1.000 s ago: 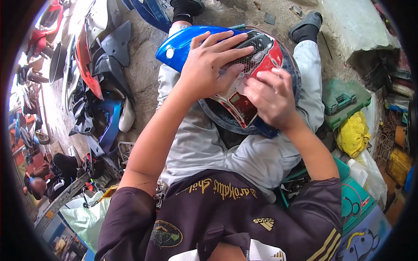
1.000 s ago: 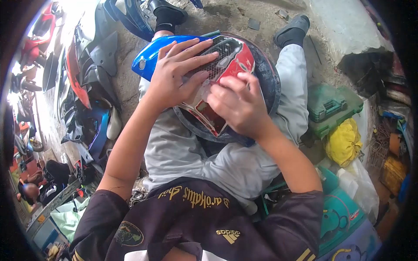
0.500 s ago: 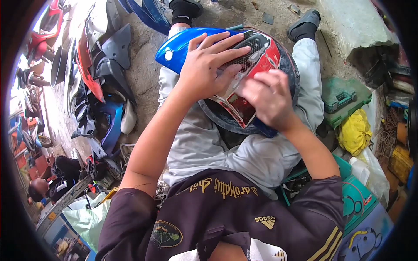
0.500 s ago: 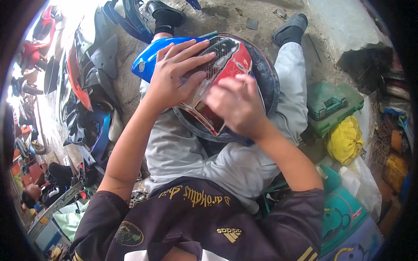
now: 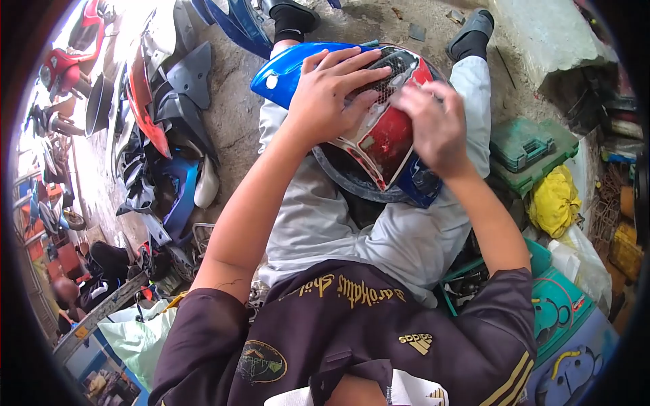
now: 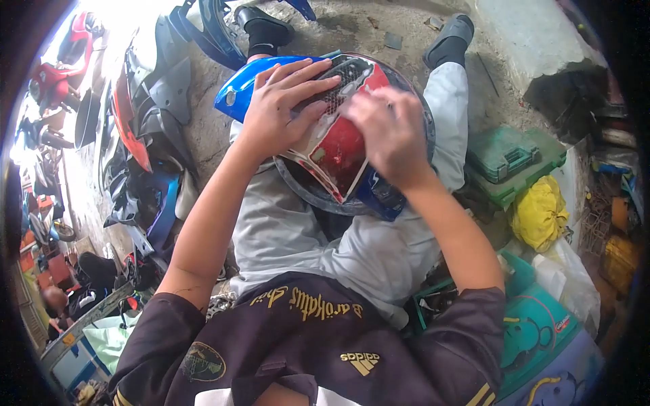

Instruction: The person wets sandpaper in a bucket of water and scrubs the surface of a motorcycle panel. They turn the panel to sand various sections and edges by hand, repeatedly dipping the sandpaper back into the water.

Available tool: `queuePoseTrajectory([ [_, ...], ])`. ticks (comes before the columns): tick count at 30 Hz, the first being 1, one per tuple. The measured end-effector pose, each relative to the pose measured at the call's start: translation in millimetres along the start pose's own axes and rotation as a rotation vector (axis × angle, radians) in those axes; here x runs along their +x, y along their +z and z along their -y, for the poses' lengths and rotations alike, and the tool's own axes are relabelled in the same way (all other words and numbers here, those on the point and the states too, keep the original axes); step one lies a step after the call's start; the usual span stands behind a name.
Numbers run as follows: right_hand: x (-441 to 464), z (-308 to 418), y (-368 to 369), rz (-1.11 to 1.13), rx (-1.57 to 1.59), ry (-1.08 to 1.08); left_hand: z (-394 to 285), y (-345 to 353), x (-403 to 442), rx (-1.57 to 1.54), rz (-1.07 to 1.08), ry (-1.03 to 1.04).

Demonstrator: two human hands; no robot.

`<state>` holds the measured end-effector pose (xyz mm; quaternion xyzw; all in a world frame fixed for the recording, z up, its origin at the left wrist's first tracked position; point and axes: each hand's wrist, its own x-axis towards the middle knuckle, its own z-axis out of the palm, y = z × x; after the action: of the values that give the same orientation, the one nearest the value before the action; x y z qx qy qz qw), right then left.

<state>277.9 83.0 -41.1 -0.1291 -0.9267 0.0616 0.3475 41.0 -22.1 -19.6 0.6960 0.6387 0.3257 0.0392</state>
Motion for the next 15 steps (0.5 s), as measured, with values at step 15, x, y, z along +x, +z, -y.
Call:
queuePoseTrajectory([
  [15,-2.3,20.8,-9.4,0.041,-0.013,-0.068,-1.4,-0.6,-1.6,-0.018,0.018,0.009],
])
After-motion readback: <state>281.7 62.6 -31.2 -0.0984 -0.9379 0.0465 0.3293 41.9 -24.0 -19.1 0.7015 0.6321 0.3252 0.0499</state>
